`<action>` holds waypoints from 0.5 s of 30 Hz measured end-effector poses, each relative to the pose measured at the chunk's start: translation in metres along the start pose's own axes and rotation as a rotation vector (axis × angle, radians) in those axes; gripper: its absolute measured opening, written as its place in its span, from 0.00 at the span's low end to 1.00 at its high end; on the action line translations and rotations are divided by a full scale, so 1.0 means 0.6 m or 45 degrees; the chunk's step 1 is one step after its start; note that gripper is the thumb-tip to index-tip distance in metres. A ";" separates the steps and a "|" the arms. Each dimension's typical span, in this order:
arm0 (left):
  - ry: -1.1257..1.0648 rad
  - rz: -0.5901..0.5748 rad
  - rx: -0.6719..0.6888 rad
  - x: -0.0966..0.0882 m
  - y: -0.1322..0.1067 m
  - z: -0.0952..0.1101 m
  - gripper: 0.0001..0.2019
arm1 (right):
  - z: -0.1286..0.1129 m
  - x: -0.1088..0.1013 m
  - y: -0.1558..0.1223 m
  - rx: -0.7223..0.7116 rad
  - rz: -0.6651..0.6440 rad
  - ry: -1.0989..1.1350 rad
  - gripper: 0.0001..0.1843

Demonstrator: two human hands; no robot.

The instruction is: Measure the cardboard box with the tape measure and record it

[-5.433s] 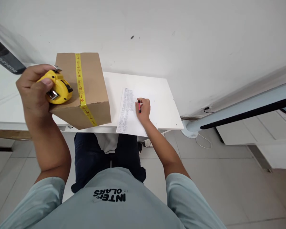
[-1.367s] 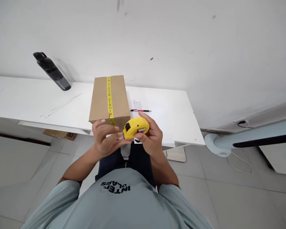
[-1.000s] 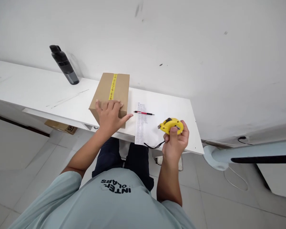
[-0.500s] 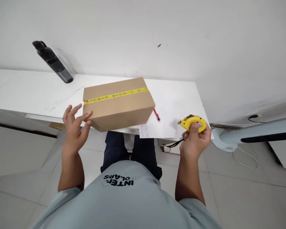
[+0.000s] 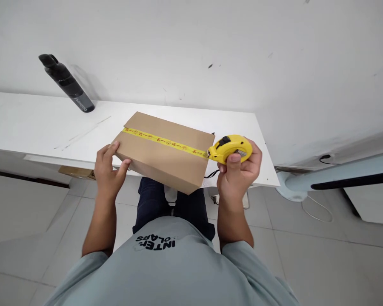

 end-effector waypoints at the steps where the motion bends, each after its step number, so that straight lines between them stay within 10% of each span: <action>1: -0.005 0.025 -0.015 0.005 0.001 0.005 0.28 | -0.013 0.003 0.001 -0.072 0.019 -0.030 0.36; 9: 0.000 0.174 -0.106 0.027 0.005 0.067 0.32 | -0.018 0.032 -0.032 -0.167 -0.235 -0.008 0.33; 15: -0.166 -0.018 0.507 0.017 -0.030 0.161 0.19 | 0.012 0.074 -0.091 0.004 -0.682 -0.056 0.33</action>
Point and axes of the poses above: each hand's wrist, its own y-axis towards the middle knuckle, its own x-axis out of the palm, z = x × y, the point moved 6 cm from there along y, towards the middle knuckle, and after that the axes turned 4 degrees about -z, right-handed, at the moved point
